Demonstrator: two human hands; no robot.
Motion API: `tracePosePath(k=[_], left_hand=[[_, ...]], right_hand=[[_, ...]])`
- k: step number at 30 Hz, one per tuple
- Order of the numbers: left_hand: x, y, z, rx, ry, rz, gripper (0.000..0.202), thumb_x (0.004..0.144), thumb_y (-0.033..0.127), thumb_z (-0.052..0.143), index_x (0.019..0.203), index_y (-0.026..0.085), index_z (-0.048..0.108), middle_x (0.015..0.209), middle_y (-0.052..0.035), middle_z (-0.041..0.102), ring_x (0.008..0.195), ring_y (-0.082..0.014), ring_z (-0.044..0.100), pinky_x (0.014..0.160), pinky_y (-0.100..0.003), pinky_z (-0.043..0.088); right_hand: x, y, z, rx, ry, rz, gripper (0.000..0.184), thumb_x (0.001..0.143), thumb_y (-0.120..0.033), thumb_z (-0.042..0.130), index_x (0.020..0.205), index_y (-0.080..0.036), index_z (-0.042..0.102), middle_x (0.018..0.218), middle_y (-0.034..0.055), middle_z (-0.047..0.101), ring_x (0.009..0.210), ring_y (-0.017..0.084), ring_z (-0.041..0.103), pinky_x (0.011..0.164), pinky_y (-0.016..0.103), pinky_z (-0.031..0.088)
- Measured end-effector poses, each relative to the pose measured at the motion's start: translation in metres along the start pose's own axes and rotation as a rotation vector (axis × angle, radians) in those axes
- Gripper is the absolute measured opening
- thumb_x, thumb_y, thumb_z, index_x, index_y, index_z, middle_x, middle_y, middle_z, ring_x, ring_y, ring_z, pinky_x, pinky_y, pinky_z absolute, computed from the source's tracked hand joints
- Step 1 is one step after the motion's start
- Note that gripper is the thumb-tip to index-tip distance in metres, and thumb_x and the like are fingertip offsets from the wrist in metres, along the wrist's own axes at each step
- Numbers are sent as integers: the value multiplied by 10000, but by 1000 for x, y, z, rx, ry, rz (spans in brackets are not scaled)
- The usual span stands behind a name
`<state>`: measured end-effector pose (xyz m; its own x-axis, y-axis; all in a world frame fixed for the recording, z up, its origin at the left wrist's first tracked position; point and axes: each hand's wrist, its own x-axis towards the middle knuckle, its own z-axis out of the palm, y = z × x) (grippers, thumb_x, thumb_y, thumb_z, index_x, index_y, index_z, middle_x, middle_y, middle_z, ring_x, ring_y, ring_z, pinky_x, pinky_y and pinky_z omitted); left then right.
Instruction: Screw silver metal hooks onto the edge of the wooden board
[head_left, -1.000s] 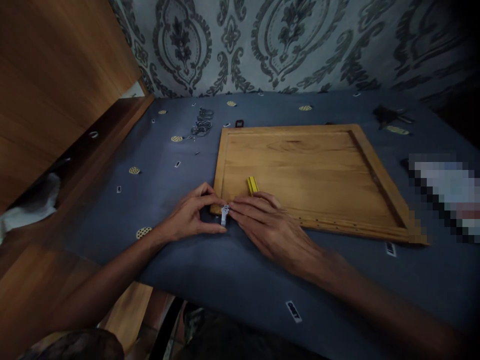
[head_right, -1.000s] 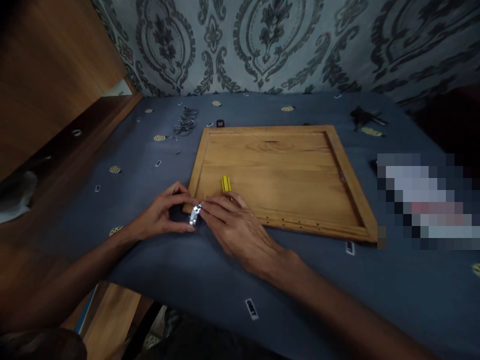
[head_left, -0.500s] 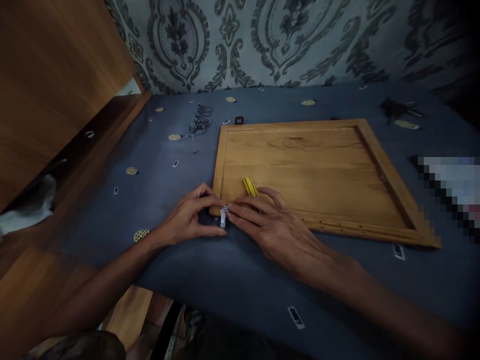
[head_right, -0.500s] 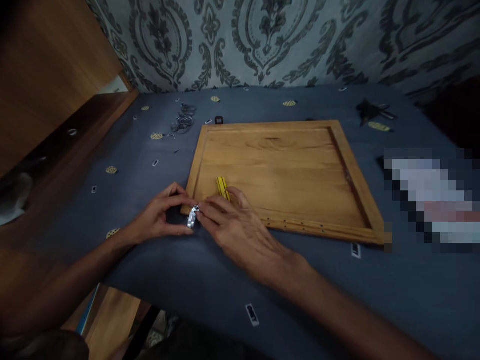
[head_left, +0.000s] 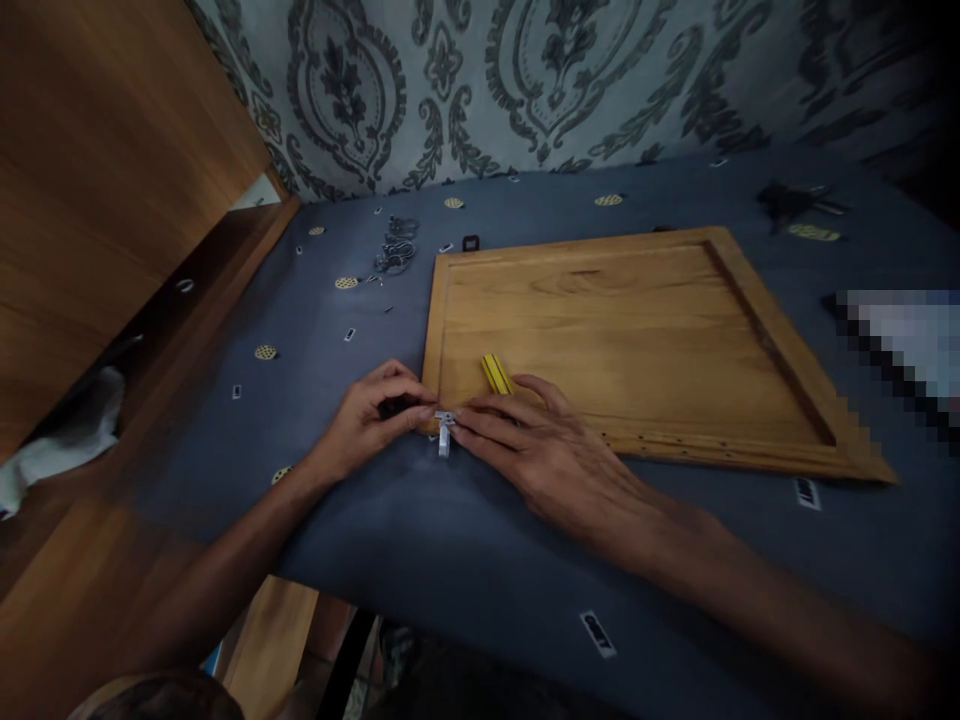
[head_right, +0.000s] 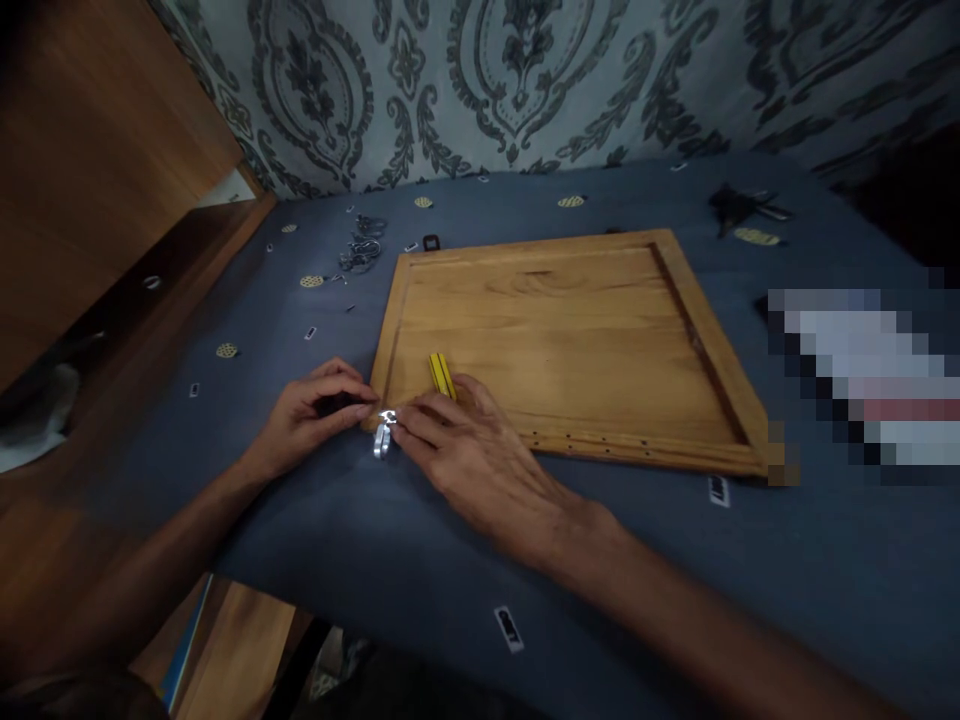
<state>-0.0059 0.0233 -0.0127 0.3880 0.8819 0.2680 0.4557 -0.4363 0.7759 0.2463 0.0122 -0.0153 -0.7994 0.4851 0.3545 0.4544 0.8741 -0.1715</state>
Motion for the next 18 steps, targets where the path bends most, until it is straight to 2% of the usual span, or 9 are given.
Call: tracePosePath(k=[3, 8, 12, 14, 18], left_hand=[[6, -2, 2, 51, -29, 62, 284, 981, 465, 672, 964, 201, 774, 929, -45, 664, 867, -158, 634, 784, -273, 532], [16, -2, -3, 108, -140, 125, 277, 972, 452, 685, 939, 190, 769, 893, -46, 680, 855, -167, 653, 765, -276, 532], [22, -1, -5, 165, -221, 215, 246, 986, 407, 671, 927, 181, 750, 895, -44, 675, 864, -163, 650, 769, -271, 521], [24, 0, -5, 197, -226, 256, 239, 997, 389, 656, 929, 177, 741, 888, -41, 667, 862, -160, 644, 768, -266, 515], [26, 1, -3, 235, -216, 300, 233, 1007, 359, 647, 899, 168, 727, 846, -36, 659, 828, -154, 632, 743, -257, 500]], right_hand=[[0, 2, 0, 1, 2, -11, 442, 935, 6, 460, 1284, -175, 662, 1246, 95, 756, 1177, 288, 642, 1141, 575, 417], [-2, 7, 4, 12, 29, -49, 398, 954, -47, 471, 1284, -179, 650, 1243, 89, 749, 1163, 278, 643, 1111, 579, 448], [-2, 8, 7, 1, 48, -51, 310, 986, -104, 507, 1221, -224, 670, 1214, 62, 759, 1160, 264, 656, 1096, 529, 463], [-2, 8, 7, -4, 47, -45, 288, 1008, -132, 492, 1207, -235, 673, 1214, 54, 760, 1164, 258, 654, 1102, 526, 458], [-1, 8, 6, -7, 49, -51, 303, 1057, -167, 418, 1227, -173, 668, 1227, 77, 758, 1185, 257, 636, 1161, 559, 406]])
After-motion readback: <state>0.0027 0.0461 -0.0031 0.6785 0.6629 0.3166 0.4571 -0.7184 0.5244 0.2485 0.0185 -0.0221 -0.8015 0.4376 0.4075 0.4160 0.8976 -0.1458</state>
